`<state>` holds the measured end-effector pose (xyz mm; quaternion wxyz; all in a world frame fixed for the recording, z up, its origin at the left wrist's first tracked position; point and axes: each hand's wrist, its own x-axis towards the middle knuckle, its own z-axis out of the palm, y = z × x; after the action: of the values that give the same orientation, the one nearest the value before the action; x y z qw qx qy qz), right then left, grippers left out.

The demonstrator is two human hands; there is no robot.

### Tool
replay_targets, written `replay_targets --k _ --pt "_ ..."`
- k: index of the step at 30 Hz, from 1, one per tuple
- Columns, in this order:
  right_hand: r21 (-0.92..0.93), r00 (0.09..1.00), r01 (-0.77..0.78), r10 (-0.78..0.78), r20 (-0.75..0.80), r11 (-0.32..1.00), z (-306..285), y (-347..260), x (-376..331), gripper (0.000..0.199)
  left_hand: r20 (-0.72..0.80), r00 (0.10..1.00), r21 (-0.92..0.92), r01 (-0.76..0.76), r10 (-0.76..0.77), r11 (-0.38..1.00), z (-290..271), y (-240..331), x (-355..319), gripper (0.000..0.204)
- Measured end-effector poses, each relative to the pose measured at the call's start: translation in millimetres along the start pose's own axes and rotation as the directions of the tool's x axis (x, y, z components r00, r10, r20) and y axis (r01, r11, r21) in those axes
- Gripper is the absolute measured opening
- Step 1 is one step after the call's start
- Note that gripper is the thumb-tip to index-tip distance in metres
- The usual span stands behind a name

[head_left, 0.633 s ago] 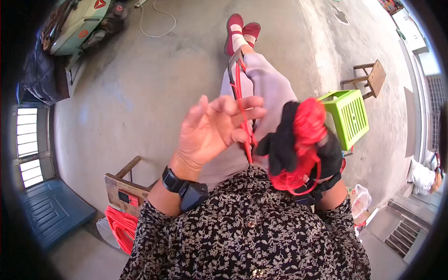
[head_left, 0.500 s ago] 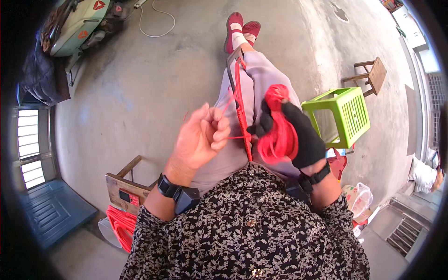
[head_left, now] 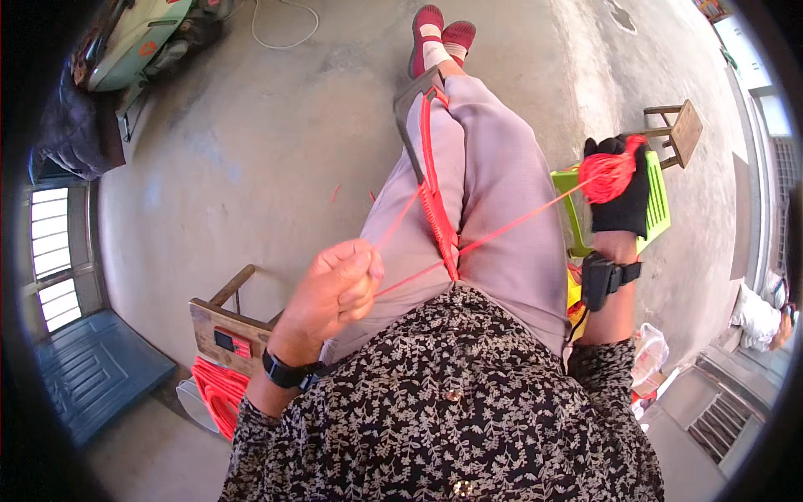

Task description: The person is wrapping a red plastic cord around the perimeter of a circular red and black frame, likely as part of furniture or object manufacturing.

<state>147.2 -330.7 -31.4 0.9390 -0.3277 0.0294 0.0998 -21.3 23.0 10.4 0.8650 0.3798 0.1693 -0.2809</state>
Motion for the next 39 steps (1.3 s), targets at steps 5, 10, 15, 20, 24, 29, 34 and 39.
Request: replay_targets --k 5,10,15,20,24,29,34,39 --pt "-0.156 0.966 -0.062 0.02 -0.259 0.986 46.5 -29.9 15.4 0.053 0.095 0.878 -0.117 -0.458 0.469 0.881 36.1 43.5 30.9 0.027" --pt "-0.959 0.99 0.078 0.089 0.106 0.272 65.9 22.7 27.4 0.045 0.034 0.864 0.221 -0.496 0.502 0.84 27.4 42.1 84.8 0.035" --pt "-0.771 0.866 0.486 0.107 0.489 -0.412 124.2 82.1 10.1 0.047 -0.018 0.953 0.059 -0.3 0.302 0.952 10.5 17.9 110.1 0.031" --pt "-0.851 0.844 0.525 0.115 0.524 0.021 131.9 89.6 4.6 0.046 -0.135 0.929 -0.077 -0.357 0.345 0.931 5.7 18.1 121.5 0.021" --pt "-0.884 0.877 0.468 -0.113 0.467 -0.024 125.9 69.2 7.1 0.077 0.0 0.848 -0.281 -0.509 0.53 0.814 -25.9 72.2 91.3 0.03" --pt "-0.686 0.693 0.648 -0.117 0.711 -0.33 160.4 74.4 13.8 0.086 0.014 0.814 -0.292 -0.552 0.581 0.781 14.9 89.7 11.5 0.03" --pt "-0.577 0.565 0.816 0.251 0.786 -0.032 180.0 74.0 -2.5 0.036 0.388 0.606 -0.084 -0.727 0.694 0.681 24.2 123.6 -55.2 0.024" --pt "-0.743 0.597 0.325 0.482 0.641 0.586 148.6 22.0 -43.6 0.01 -0.372 0.568 0.107 -0.759 0.734 0.642 -27.1 98.2 -32.4 0.023"
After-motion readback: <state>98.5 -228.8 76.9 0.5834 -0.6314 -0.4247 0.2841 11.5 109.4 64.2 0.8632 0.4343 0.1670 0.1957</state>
